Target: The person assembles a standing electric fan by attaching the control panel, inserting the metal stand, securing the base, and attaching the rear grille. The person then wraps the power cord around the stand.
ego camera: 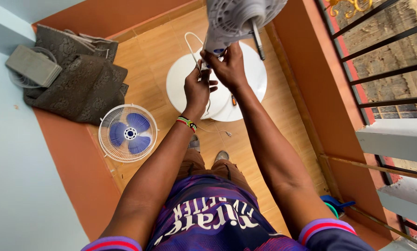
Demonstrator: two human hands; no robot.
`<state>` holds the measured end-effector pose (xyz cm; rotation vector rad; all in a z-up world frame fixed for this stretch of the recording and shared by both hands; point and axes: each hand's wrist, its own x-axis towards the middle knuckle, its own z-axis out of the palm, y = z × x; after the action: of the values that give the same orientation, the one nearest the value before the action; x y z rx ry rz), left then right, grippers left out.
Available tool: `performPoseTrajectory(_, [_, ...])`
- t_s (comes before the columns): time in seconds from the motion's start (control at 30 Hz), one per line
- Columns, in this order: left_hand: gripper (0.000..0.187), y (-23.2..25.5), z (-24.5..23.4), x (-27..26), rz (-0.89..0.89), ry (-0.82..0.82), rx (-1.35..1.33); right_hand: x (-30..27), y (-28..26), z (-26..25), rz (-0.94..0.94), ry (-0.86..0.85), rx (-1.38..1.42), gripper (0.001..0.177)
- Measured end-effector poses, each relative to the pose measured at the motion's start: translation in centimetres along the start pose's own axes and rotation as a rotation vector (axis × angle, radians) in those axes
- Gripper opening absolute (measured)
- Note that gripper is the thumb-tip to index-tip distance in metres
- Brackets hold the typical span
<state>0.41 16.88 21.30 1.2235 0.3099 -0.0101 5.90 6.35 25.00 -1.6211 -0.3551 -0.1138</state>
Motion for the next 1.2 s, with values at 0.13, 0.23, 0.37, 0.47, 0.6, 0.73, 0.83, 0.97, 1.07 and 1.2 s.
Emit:
performPoseTrajectory(0.13, [0.046, -0.8, 0.6, -0.2, -0.066, -0.04, -0.025, -0.6, 0.0, -1.1, -0.11, 0.008, -0.145, 0.045])
performPoseTrajectory(0.23, [0.046, -1.1, 1.3, -0.2, -0.1, -0.09, -0.061, -0.7, 0.0, -2.5, 0.004, 0.023, -0.156, 0.046])
performPoseTrajectory(0.37, [0.05, -0.9, 2.5, 0.6, -0.166, -0.141, -0.131, -0.3, 0.1, -4.2, -0.043, 0.047, -0.199, 0.052])
performPoseTrajectory(0.47, [0.047, -0.7, 3.5, 0.7, -0.191, -0.134, -0.153, 0.2, 0.5, -5.6, -0.089, 0.042, -0.233, 0.056])
performPoseTrajectory(0.6, [0.035, -0.6, 4.4, -0.3, -0.223, -0.103, -0.161, 1.0, 1.3, -7.3, -0.155, 0.003, -0.219, 0.064])
performPoseTrajectory(0.73, [0.029, -0.2, 4.7, -2.6, -0.299, -0.119, -0.318, 2.1, 1.9, -8.7, -0.129, -0.032, -0.253, 0.069])
performPoseTrajectory(0.83, [0.026, 0.3, 4.9, -5.0, -0.322, -0.166, -0.438, 2.5, 2.0, -9.7, -0.159, -0.06, -0.259, 0.071])
performPoseTrajectory(0.97, [0.026, 1.0, 5.6, -7.5, -0.285, -0.195, -0.495, 3.1, 1.5, -11.4, -0.254, -0.062, -0.371, 0.07])
performPoseTrajectory(1.07, [0.027, 0.6, 5.8, -8.1, -0.237, -0.172, -0.552, 1.9, 1.2, -11.8, -0.396, 0.014, -0.573, 0.071])
performPoseTrajectory(1.2, [0.024, -0.3, 5.4, -6.5, -0.204, -0.103, -0.663, -3.7, 0.4, -10.0, -0.077, 0.203, -0.351, 0.052])
